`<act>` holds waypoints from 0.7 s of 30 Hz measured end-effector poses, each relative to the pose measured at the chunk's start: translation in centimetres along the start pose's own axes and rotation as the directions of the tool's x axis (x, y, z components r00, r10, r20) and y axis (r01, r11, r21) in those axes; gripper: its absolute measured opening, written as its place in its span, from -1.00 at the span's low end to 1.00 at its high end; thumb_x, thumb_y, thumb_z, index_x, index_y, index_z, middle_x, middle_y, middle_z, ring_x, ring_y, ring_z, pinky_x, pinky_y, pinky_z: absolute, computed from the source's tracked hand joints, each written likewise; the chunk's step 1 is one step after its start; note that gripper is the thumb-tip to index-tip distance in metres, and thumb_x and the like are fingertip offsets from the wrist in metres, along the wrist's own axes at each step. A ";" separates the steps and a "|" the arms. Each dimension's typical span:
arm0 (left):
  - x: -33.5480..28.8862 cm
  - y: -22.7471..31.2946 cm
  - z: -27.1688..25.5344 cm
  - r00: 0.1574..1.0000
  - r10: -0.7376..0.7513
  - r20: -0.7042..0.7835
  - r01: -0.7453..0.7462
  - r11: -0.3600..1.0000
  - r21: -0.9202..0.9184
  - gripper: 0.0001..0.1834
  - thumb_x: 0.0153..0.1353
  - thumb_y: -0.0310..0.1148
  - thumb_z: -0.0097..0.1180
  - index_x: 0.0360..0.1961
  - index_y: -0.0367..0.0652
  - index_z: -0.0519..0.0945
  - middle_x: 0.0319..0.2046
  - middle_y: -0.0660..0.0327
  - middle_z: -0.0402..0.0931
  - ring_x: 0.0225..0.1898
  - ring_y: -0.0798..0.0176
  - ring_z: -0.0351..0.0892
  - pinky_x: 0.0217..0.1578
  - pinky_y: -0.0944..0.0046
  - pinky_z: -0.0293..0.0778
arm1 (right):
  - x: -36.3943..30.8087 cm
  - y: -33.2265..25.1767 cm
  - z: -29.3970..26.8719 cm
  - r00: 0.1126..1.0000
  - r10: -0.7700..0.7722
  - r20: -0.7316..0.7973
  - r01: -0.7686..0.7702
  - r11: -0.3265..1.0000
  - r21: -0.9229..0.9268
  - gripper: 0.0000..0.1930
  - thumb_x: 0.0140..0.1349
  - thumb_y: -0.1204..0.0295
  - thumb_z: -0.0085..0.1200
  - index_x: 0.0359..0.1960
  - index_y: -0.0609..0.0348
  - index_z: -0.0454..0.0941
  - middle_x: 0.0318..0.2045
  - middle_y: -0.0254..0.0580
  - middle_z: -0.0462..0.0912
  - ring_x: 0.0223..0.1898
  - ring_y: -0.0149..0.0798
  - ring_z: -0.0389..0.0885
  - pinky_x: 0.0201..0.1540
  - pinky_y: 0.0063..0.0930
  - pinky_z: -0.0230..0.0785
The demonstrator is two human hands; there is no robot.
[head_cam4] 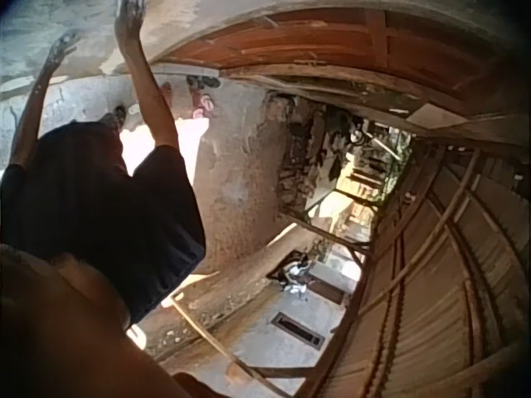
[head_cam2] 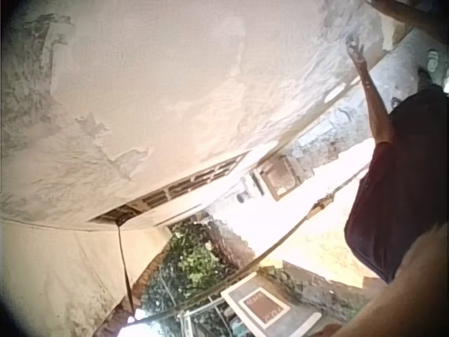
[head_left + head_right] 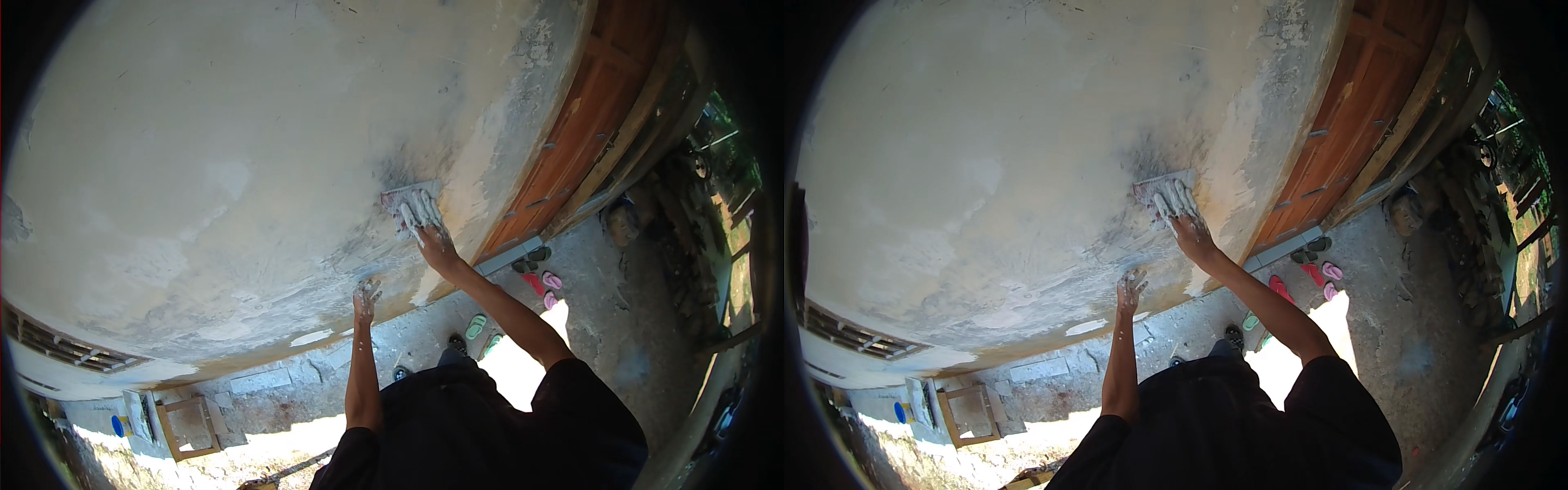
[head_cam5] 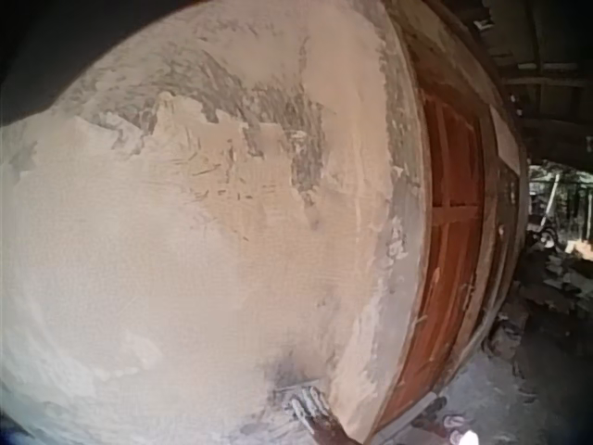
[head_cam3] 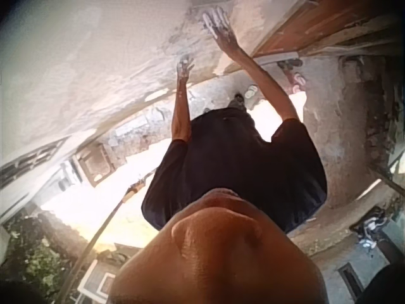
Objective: The person applies and smooths wall putty onto an exterior wall using a spatula.
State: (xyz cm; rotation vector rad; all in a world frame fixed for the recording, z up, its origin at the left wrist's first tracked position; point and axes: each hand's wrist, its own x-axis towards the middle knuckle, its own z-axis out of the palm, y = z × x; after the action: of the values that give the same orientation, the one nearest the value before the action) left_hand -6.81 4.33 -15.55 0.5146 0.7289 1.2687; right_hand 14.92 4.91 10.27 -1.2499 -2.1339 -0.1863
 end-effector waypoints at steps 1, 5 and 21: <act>-0.1 -0.1 0.4 1.000 0.014 0.012 -0.014 1.000 0.014 -0.68 0.19 -0.17 -0.24 -0.12 -0.11 0.28 -0.09 0.15 0.26 0.04 0.00 0.28 -0.10 0.01 0.23 | -2.2 0.0 1.0 0.994 -0.016 0.106 0.015 1.000 0.002 -0.35 -0.10 0.74 -0.30 0.16 0.13 0.10 0.20 0.06 -0.05 0.24 0.01 -0.15 0.24 -0.28 -0.27; -0.2 -0.2 0.2 1.000 0.020 0.024 -0.020 1.000 -0.013 -0.70 0.18 -0.16 -0.25 -0.17 -0.11 0.32 -0.17 0.22 0.31 0.02 0.06 0.31 -0.13 0.06 0.21 | -5.8 2.2 0.9 0.999 0.016 0.033 -0.021 0.986 0.168 -0.37 -0.17 0.70 -0.12 0.09 0.11 0.22 0.14 0.05 0.12 0.19 0.03 0.01 0.17 -0.23 -0.04; 0.2 -0.9 -0.4 0.994 0.074 0.077 -0.077 0.996 0.039 -0.68 0.17 -0.18 -0.14 -0.10 -0.08 0.24 -0.09 0.12 0.28 0.04 -0.04 0.28 -0.11 -0.03 0.28 | 2.3 2.2 -2.8 0.995 0.056 -0.078 -0.065 0.991 -0.121 -0.51 -0.02 0.55 0.00 0.01 0.37 0.22 -0.04 0.40 0.24 0.06 0.25 0.17 0.05 -0.10 0.12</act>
State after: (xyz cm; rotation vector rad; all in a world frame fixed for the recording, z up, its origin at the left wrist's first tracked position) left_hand -6.49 4.26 -16.55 0.6260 0.6789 1.2994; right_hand 17.30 6.56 13.39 -1.3548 -2.0443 -0.3381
